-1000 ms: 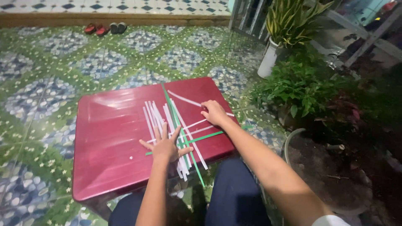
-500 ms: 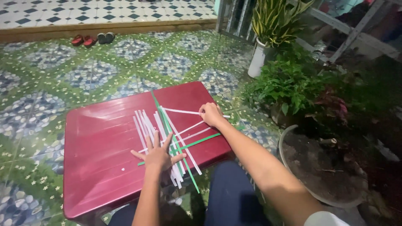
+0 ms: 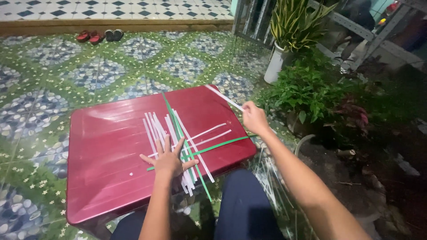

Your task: Weaving white and green plastic strips together on a red stool to form a mat or base.

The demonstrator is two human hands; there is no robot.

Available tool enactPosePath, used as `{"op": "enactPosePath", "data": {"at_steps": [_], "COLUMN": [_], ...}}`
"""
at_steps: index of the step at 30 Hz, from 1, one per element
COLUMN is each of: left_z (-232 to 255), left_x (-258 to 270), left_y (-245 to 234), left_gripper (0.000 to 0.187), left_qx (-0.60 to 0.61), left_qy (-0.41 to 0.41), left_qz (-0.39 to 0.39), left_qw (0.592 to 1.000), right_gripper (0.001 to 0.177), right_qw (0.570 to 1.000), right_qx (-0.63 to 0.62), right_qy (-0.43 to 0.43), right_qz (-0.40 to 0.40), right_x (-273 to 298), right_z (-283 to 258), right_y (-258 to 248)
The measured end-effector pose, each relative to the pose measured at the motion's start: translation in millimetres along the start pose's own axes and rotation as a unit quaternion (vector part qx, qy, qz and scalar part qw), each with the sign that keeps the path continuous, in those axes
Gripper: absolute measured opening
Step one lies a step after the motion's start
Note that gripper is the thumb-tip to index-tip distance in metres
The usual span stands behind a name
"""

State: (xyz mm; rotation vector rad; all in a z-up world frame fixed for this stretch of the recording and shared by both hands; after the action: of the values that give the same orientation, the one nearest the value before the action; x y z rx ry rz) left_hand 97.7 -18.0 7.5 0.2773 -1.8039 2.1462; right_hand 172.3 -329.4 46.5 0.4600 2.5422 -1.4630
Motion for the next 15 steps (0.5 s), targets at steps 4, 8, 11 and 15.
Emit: {"op": "enactPosePath", "data": {"at_steps": [4, 8, 11, 15], "left_z": [-3, -1, -2, -2], "left_x": [-1, -1, -4, -6], "left_y": [2, -1, 1, 3], "left_gripper": [0.083, 0.083, 0.082, 0.082], "left_qx": [0.002, 0.007, -0.006, -0.016], "left_qy": [-0.001, 0.002, 0.004, 0.001], "left_qz": [0.002, 0.013, 0.026, 0.015], "left_qw": [1.000, 1.000, 1.000, 1.000], "right_gripper": [0.022, 0.025, 0.021, 0.024], "right_qw": [0.993, 0.979, 0.960, 0.931], "right_qx": [0.005, 0.022, -0.084, -0.185], "right_qy": [0.120, 0.197, 0.261, 0.305], "right_qz": [-0.020, -0.040, -0.063, -0.069], "right_x": [41, 86, 134, 158], "right_z": [58, 132, 157, 177], "right_y": [-22, -21, -2, 33]}}
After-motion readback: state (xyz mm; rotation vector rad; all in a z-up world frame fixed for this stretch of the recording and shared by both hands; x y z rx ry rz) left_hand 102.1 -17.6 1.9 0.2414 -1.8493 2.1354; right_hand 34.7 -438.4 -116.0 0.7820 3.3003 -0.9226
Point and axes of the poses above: each hand's wrist, its own x-axis away from the middle knuckle, its own y-axis out of the palm, z = x × y, the point moved 10 cm from there along -x, towards the middle knuckle, and after that the axes turned 2 degrees about x, right-handed, at the moved point
